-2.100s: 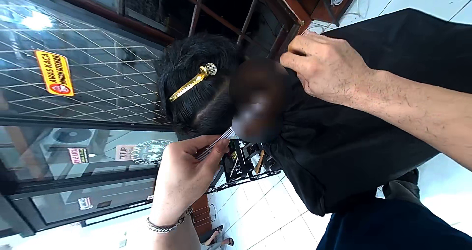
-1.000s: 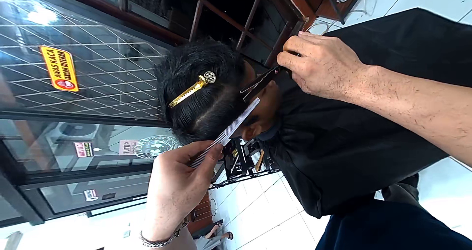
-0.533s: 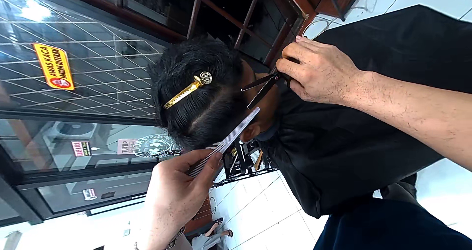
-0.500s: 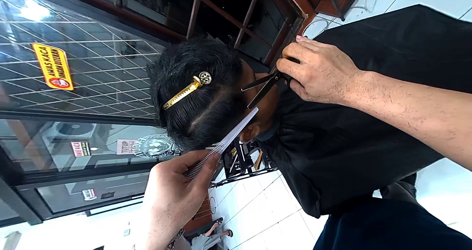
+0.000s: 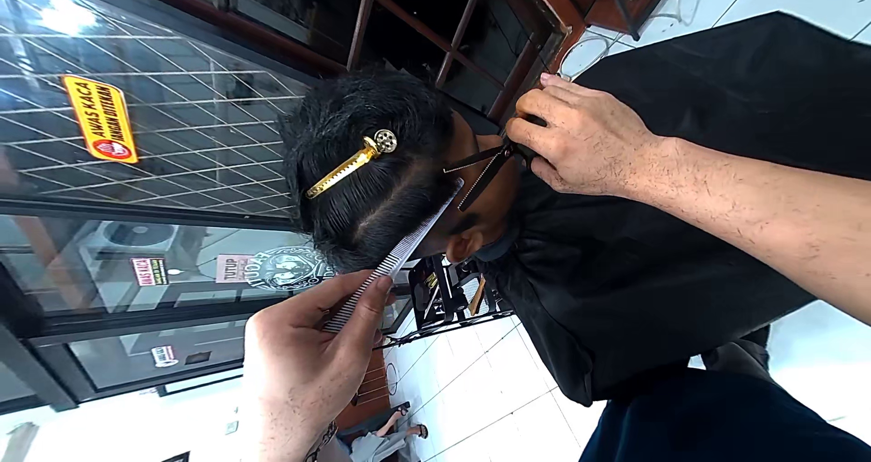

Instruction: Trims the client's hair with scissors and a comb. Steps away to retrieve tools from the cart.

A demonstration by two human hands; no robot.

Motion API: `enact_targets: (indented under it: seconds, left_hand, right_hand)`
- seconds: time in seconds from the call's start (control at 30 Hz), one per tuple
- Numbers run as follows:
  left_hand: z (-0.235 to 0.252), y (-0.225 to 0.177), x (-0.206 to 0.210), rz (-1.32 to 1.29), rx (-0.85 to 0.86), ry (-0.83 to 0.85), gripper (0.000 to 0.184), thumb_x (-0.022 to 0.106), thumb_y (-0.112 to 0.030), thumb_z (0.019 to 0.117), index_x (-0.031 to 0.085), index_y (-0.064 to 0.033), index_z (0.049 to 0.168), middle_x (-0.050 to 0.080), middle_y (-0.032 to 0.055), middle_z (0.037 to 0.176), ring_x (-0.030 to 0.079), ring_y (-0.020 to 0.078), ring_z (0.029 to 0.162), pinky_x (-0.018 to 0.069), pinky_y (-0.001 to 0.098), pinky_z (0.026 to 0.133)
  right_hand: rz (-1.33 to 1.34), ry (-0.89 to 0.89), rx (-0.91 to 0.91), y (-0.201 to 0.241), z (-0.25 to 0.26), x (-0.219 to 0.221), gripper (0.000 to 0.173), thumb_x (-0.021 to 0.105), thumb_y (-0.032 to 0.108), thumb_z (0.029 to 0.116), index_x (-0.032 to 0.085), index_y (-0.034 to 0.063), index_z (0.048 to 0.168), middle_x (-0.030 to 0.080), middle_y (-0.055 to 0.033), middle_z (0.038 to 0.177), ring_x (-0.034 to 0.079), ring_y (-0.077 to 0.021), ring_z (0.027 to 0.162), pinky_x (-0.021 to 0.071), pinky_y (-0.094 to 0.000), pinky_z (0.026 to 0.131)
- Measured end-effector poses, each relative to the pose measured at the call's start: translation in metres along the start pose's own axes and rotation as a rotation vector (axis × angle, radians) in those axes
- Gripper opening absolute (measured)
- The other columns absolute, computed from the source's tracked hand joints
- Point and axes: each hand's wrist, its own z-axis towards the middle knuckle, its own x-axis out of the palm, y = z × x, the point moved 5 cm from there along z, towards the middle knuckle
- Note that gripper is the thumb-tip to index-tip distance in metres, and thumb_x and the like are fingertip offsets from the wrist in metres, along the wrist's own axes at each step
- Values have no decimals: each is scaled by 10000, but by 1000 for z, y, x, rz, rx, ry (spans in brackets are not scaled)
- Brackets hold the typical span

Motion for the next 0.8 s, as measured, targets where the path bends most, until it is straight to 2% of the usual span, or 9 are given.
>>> enact_targets:
  seconds: [0.13,0.3,0.37,0.4,0.43,0.5,0.57,0.8]
  left_hand:
    - [0,1,-1,-26,33,-9,214,623,-217,1000,744,-43,969,721,-79,784,611,-81,589,506,87,510]
    - [-1,0,0,-50,42,-23,201,627,-207,998,744,-45,969,719,-86,788,604,-85,587,501,83,512]
    - [-1,2,1,-62,45,-19,199,631,-208,997,743,-45,974,718,-87,789,603,-83,586,503,84,510]
    - [-1,3,2,-73,43,-16,197,634,-210,996,742,-47,973,717,-92,789,603,-80,583,504,87,507]
    - [-1,4,2,-84,37,-12,194,636,-211,993,742,-50,973,717,-95,786,604,-76,579,506,90,504]
    - [0,5,2,-102,21,-8,189,637,-214,994,742,-59,970,717,-100,776,603,-69,566,502,95,490]
    - [0,5,3,-118,8,8,179,637,-211,996,739,-65,976,717,-102,774,603,-64,560,502,98,485]
    - [5,13,15,-81,-32,116,201,639,-263,982,754,-102,951,706,-108,734,599,-63,539,497,104,467]
  right_hand:
    - [2,9,-32,3,9,-2,309,651,81,859,635,20,1161,628,-223,1126,643,-435,1075,406,-593,1119]
    - [-17,-1,-67,7,15,-7,283,583,44,908,645,20,1183,633,-227,1135,646,-429,1085,414,-577,1115]
    - [-41,-53,-83,9,14,-8,223,504,2,976,653,10,1141,651,-215,1081,673,-408,1032,486,-541,1047]
    - [-60,-87,-101,9,12,-9,211,473,-18,1006,658,1,1106,663,-206,1031,688,-395,971,533,-519,970]
    - [-77,-107,-129,11,11,-8,211,459,-33,1009,658,-3,1070,664,-194,975,683,-378,887,556,-495,864]
    - [-109,-81,-178,16,9,-4,217,461,-45,1001,669,-12,1053,671,-186,920,674,-372,800,559,-496,765]
    - [-132,-68,-158,22,9,-1,209,463,-51,994,664,-11,1036,661,-175,912,668,-356,778,550,-475,725]
    - [-139,-112,-75,17,18,-11,211,453,-54,997,654,-13,1046,657,-182,946,670,-357,796,543,-461,718]
